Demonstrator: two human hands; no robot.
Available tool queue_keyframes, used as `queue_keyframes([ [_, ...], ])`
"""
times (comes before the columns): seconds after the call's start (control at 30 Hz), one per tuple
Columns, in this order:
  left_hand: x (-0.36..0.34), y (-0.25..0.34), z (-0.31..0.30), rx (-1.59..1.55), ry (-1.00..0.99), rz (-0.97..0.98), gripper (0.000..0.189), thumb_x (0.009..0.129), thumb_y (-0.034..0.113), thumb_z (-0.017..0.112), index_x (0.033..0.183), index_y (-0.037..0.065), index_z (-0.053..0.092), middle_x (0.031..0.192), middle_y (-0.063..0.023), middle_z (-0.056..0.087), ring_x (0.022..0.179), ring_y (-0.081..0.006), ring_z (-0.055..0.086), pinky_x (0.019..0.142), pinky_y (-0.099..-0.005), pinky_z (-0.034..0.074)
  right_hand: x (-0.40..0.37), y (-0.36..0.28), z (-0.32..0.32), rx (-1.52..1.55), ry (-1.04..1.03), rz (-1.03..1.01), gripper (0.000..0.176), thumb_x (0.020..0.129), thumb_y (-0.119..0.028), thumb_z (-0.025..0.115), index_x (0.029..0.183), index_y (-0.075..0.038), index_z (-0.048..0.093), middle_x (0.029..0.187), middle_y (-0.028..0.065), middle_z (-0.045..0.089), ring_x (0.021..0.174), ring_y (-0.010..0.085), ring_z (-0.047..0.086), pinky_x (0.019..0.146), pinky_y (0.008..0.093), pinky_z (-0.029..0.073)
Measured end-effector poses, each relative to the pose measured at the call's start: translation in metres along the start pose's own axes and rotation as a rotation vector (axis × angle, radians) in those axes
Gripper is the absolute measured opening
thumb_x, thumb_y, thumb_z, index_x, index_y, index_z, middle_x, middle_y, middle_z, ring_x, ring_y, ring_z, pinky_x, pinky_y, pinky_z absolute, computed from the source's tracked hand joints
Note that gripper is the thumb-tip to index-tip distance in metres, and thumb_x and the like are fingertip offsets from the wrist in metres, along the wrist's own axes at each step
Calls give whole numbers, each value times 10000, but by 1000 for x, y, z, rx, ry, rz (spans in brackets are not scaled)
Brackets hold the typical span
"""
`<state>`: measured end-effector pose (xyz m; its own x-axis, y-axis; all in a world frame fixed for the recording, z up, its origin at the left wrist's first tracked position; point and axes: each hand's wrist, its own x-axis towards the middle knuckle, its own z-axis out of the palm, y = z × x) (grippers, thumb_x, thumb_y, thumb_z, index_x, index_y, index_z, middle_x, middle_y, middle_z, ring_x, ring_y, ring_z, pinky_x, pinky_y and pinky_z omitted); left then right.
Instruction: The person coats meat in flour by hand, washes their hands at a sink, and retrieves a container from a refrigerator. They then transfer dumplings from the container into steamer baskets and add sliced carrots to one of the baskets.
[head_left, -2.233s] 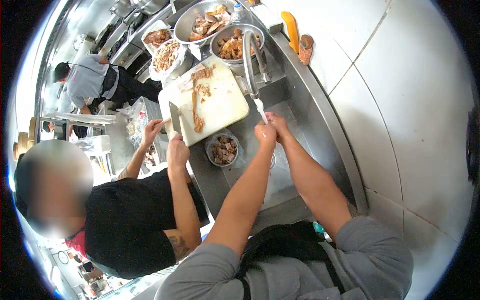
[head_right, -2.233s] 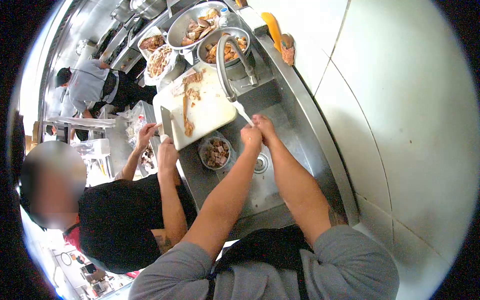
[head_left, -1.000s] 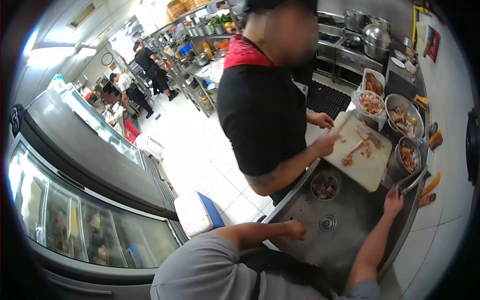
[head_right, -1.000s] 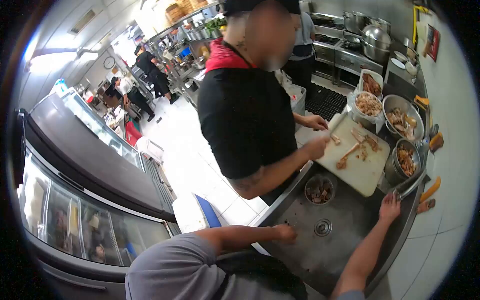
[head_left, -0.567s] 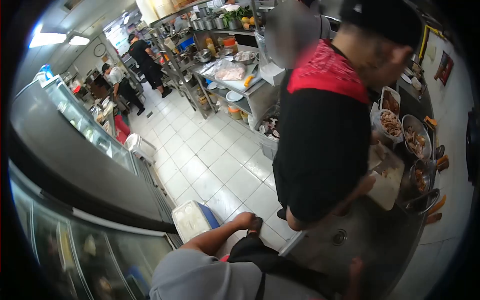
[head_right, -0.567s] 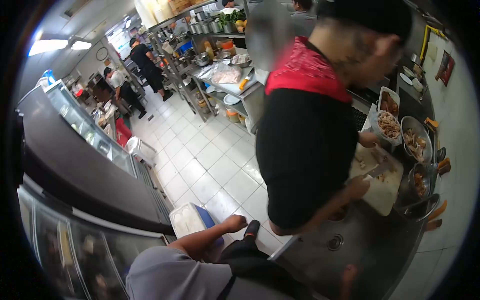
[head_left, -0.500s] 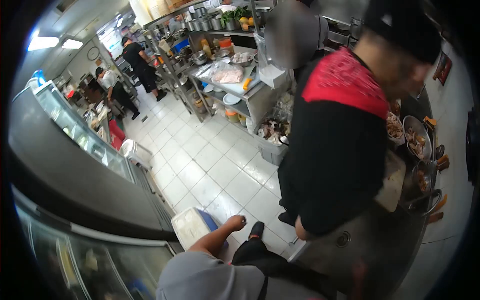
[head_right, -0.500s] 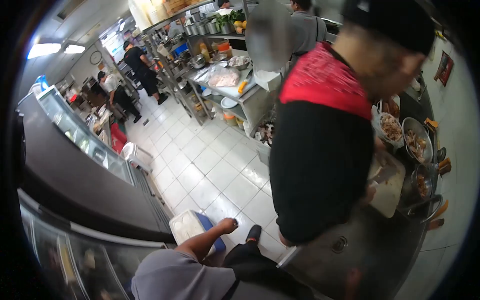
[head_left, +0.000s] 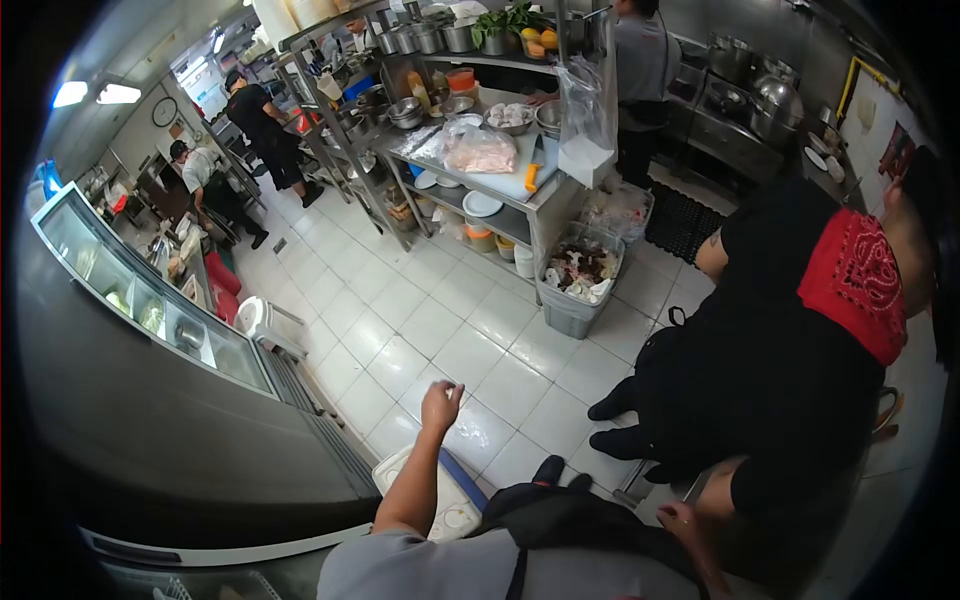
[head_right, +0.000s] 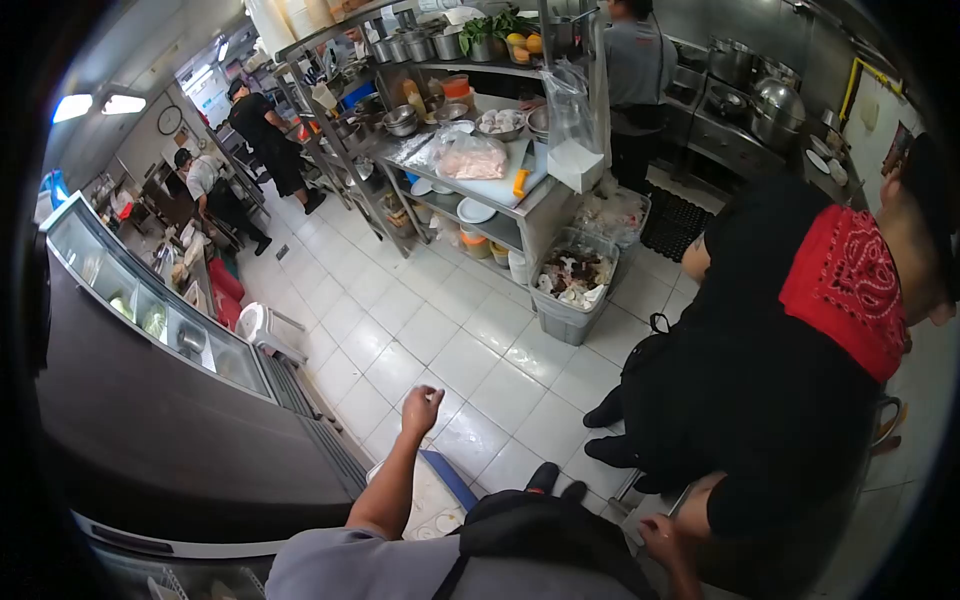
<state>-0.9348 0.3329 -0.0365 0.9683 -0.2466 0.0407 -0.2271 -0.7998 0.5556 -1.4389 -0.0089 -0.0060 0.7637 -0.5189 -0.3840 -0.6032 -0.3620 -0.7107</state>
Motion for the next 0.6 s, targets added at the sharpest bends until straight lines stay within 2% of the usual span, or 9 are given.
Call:
queue_keyframes([
  [0.07, 26, 8, -24, -44, 46, 101, 309, 887, 333, 700, 957, 33, 679, 1006, -204, 641, 954, -395, 623, 843, -459, 505, 36, -41, 20, 140, -44, -82, 262, 872, -247, 703, 989, -12, 706, 914, 141, 720, 844, 232, 702, 762, 343, 537],
  [0.17, 48, 47, -85, 56, 124, 247, 253, 867, 233, 714, 1007, 28, 665, 1088, -198, 631, 1051, -378, 587, 902, -445, 483, 93, -78, 54, 244, -77, -122, 258, 874, -210, 710, 1021, 2, 704, 899, 149, 725, 834, 226, 705, 766, 341, 541],
  [0.27, 67, 46, -113, 22, 162, 213, 255, 853, 217, 722, 1014, 29, 667, 1112, -199, 627, 1072, -379, 578, 930, -444, 471, 155, -130, 75, 174, -134, -255, 245, 908, -165, 690, 1064, 24, 684, 907, 101, 720, 832, 135, 672, 756, 300, 537],
  [0.37, 83, -9, -101, 14, 158, 148, 263, 836, 218, 734, 1011, 33, 669, 1106, -203, 628, 1074, -390, 575, 949, -447, 461, 210, -207, 77, 250, -212, -283, 307, 901, -226, 701, 1096, 10, 684, 936, 154, 728, 866, 216, 703, 794, 333, 544],
  [0.5, 113, -41, -98, -112, 175, 49, 269, 827, 201, 739, 1020, 26, 671, 1134, -202, 626, 1107, -383, 573, 965, -445, 467, 286, -326, 72, 129, -256, -386, 306, 911, -218, 697, 1130, -6, 678, 970, 137, 723, 875, 201, 685, 811, 320, 537],
  [0.53, 124, -41, -105, -132, 196, 55, 272, 829, 198, 738, 1029, 26, 669, 1155, -204, 619, 1121, -383, 570, 969, -447, 467, 311, -349, 81, 194, -319, -326, 337, 923, -258, 679, 1157, -15, 670, 995, 132, 721, 917, 205, 682, 840, 319, 529],
  [0.6, 153, -33, -128, -175, 241, 67, 279, 834, 192, 736, 1047, 28, 664, 1199, -208, 604, 1149, -384, 564, 977, -451, 467, 374, -381, 111, 238, -365, -352, 379, 912, -295, 684, 1176, -24, 665, 995, 91, 707, 926, 166, 651, 828, 315, 519],
])
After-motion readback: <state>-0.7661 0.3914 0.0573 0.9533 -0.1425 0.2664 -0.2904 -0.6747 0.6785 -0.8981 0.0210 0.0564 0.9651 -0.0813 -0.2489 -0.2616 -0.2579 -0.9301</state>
